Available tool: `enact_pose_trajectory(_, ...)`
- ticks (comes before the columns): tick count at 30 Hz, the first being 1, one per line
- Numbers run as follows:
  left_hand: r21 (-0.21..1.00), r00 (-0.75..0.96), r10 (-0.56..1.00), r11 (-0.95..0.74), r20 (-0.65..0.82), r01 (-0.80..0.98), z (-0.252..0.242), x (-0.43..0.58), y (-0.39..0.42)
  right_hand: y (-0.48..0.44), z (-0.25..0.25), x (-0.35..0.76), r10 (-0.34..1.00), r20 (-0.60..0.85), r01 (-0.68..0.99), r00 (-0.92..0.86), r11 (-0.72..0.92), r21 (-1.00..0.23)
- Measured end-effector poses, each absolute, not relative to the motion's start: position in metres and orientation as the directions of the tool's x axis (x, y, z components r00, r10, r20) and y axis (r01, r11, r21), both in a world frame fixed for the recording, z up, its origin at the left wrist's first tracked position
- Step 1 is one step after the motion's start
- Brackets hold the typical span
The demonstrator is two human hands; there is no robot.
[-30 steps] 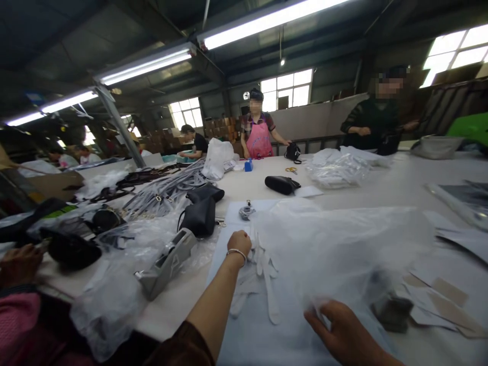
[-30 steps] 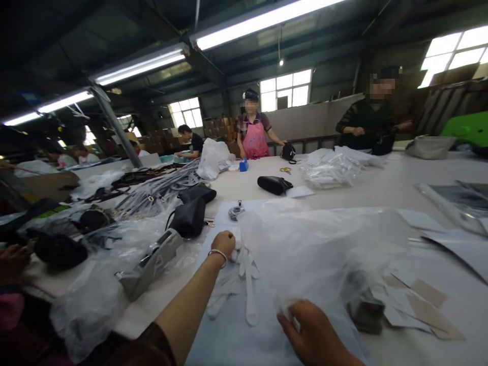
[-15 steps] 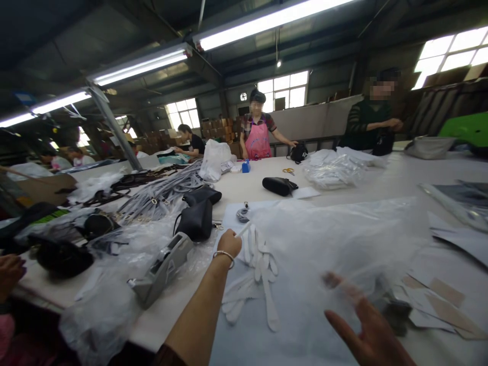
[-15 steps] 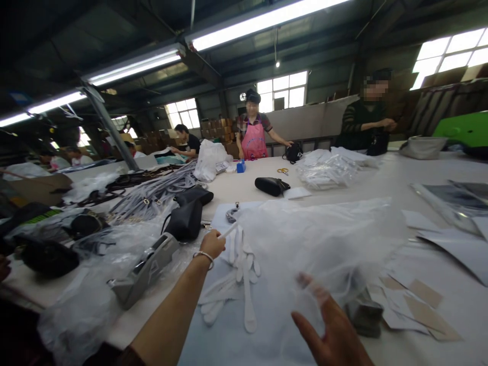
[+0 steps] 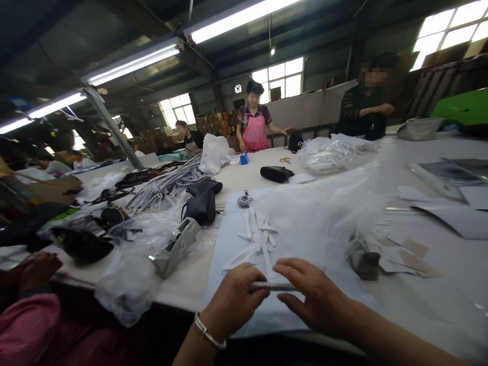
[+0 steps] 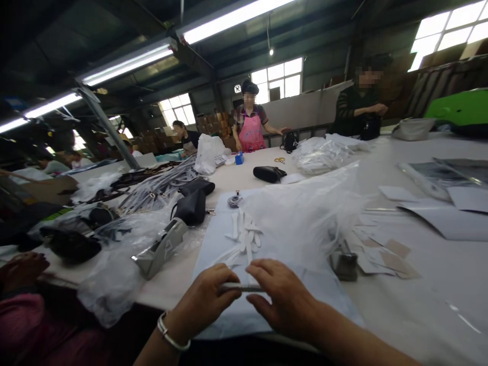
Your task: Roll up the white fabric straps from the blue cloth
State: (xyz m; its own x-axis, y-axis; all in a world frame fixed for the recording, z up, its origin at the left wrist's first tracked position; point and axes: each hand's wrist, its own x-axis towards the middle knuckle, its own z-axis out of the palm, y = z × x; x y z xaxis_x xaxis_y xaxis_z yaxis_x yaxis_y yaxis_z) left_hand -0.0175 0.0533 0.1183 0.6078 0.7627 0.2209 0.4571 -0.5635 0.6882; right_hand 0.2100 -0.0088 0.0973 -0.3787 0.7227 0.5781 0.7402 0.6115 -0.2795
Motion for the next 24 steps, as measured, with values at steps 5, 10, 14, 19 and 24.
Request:
enact_pose_trajectory(5,0.955,0.425,0.892,-0.243,0.153,0.167,0.093,0.004,0.035,-0.002,0.082,0.186,0.918,0.297,0.431,-0.264,0.387,-0.815)
enact_pose_trajectory(10,0.985,0.645,0.757,0.168,-0.104,-0.037,0.058,0.031,0.011,0.004,0.084,0.191,0.999,0.045,-0.030,0.028,0.046,-0.998)
enact_pose_trajectory(14,0.923,0.674,0.686,0.385,-0.274,-0.018,0.049,0.039,-0.003,0.011,0.082,0.198,0.988,0.073,-0.030,0.136,0.078,-0.996)
enact_pose_trajectory(19,0.915,0.646,0.699,0.404,-0.306,-0.003,0.049,0.030,0.000,0.021,0.071,0.210,0.975,0.180,0.126,0.130,0.164,-0.978)
enact_pose_trajectory(24,0.926,0.567,0.765,0.379,-0.306,-0.011,0.058,0.023,-0.013,0.021,0.063,0.234,0.763,0.646,0.612,0.008,0.507,-0.607)
